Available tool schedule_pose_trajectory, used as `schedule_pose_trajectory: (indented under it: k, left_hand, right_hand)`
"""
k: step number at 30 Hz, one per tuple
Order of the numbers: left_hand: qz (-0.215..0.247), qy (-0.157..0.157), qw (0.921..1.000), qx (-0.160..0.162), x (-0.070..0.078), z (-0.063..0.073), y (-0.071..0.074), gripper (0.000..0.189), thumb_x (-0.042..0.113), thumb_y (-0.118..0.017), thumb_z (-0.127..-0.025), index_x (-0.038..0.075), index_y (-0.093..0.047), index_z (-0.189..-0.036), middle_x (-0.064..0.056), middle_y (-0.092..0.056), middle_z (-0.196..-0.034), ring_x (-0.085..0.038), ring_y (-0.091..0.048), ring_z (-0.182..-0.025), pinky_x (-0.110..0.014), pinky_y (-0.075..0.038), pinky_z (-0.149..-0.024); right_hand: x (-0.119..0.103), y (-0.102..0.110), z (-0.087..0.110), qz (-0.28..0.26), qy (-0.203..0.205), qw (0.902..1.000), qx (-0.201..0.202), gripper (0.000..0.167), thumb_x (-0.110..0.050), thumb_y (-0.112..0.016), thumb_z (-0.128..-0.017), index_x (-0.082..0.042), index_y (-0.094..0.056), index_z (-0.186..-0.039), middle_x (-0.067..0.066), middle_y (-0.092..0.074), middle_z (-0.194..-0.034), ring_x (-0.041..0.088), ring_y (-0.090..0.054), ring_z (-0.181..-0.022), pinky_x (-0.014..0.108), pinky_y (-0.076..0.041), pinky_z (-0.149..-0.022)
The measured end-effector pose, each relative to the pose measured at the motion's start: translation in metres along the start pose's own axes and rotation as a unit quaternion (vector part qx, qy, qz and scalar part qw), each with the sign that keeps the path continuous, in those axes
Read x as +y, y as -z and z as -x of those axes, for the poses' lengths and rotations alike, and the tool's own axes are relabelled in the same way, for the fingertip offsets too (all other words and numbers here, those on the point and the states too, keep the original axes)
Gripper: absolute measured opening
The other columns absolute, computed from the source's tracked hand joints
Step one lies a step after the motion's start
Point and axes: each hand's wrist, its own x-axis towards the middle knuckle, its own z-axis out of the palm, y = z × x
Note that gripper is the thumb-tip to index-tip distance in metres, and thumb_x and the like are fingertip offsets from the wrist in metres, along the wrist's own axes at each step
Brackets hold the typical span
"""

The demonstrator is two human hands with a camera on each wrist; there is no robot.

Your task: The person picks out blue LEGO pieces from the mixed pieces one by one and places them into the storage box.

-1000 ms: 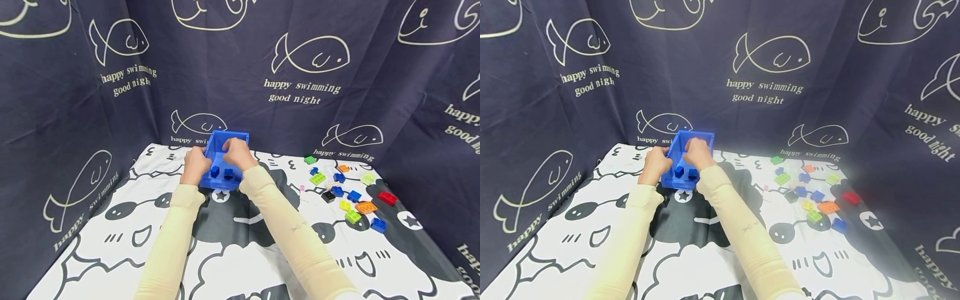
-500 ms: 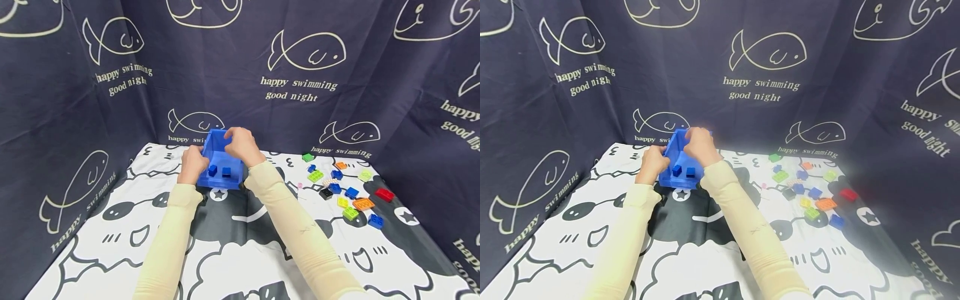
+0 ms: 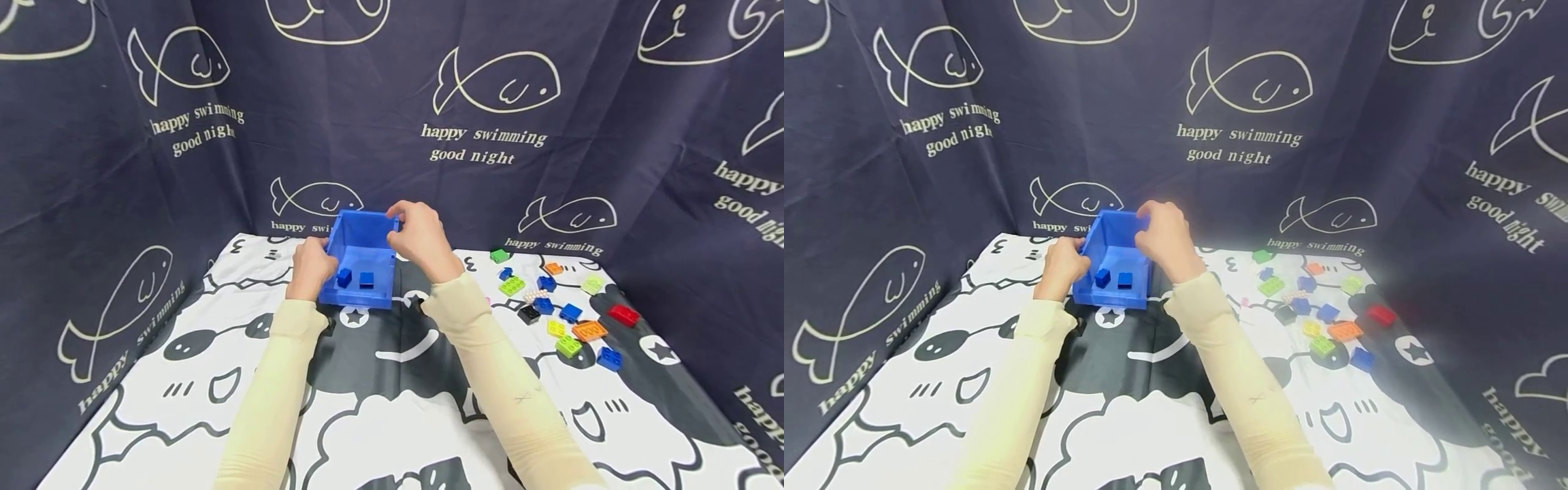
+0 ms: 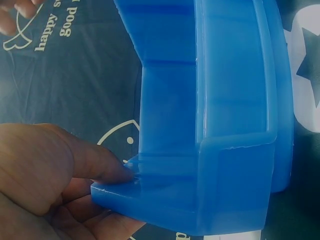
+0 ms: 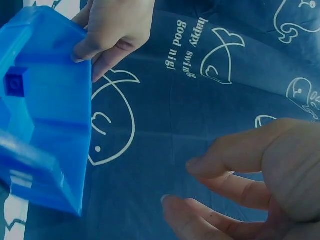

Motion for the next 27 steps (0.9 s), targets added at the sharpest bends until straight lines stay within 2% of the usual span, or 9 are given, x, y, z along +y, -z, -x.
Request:
schedule_pose_trajectory:
  k: [4,11,19,27]
  left_hand:
    - [-0.004,0.013,0.9999,-0.008,-0.002,0.002,-0.002,0.056,0.007,-0.063,-0.087,0.003,-0.061,-0.143,-0.025,-0.067,-0.131,-0.042,-0.066,-0.117,-0.053,-0.052,-0.1]
    - [-0.002,-0.003,1.0,-0.003,-0.002,0.002,-0.002,0.056,0.005,-0.062,-0.085,0.002,-0.063,-0.141,-0.026,-0.068,-0.129,-0.043,-0.066,-0.115,-0.053,-0.052,-0.098]
    - [-0.006,-0.009,0.9999,0.001,-0.002,0.0,0.0,0.056,0.006,-0.061,-0.087,0.001,-0.061,-0.142,-0.028,-0.065,-0.133,-0.044,-0.065,-0.118,-0.054,-0.052,-0.099]
    - [-0.001,-0.008,1.0,0.003,0.001,0.0,0.003,0.057,0.006,-0.061,-0.087,0.001,-0.06,-0.143,-0.028,-0.064,-0.136,-0.045,-0.064,-0.12,-0.055,-0.051,-0.1]
  right_hand:
    - [0.013,0.003,0.011,0.006,0.002,0.9999,0.008,0.036,-0.012,-0.068,-0.085,-0.012,-0.074,-0.121,0.013,-0.066,-0.115,0.03,-0.059,-0.105,0.049,-0.05,-0.09]
    - [0.036,0.011,0.018,0.003,-0.024,0.9995,0.019,0.035,-0.013,-0.071,-0.086,-0.012,-0.073,-0.121,0.014,-0.065,-0.122,0.033,-0.059,-0.114,0.052,-0.049,-0.095]
    - [0.057,0.023,0.013,0.016,-0.032,0.999,0.025,0.04,-0.011,-0.069,-0.084,-0.01,-0.072,-0.124,0.017,-0.064,-0.127,0.036,-0.057,-0.109,0.052,-0.049,-0.089]
    - [0.076,0.034,-0.001,0.04,-0.034,0.9982,0.029,0.044,-0.01,-0.068,-0.08,-0.007,-0.071,-0.124,0.023,-0.062,-0.127,0.042,-0.055,-0.123,0.056,-0.045,-0.102]
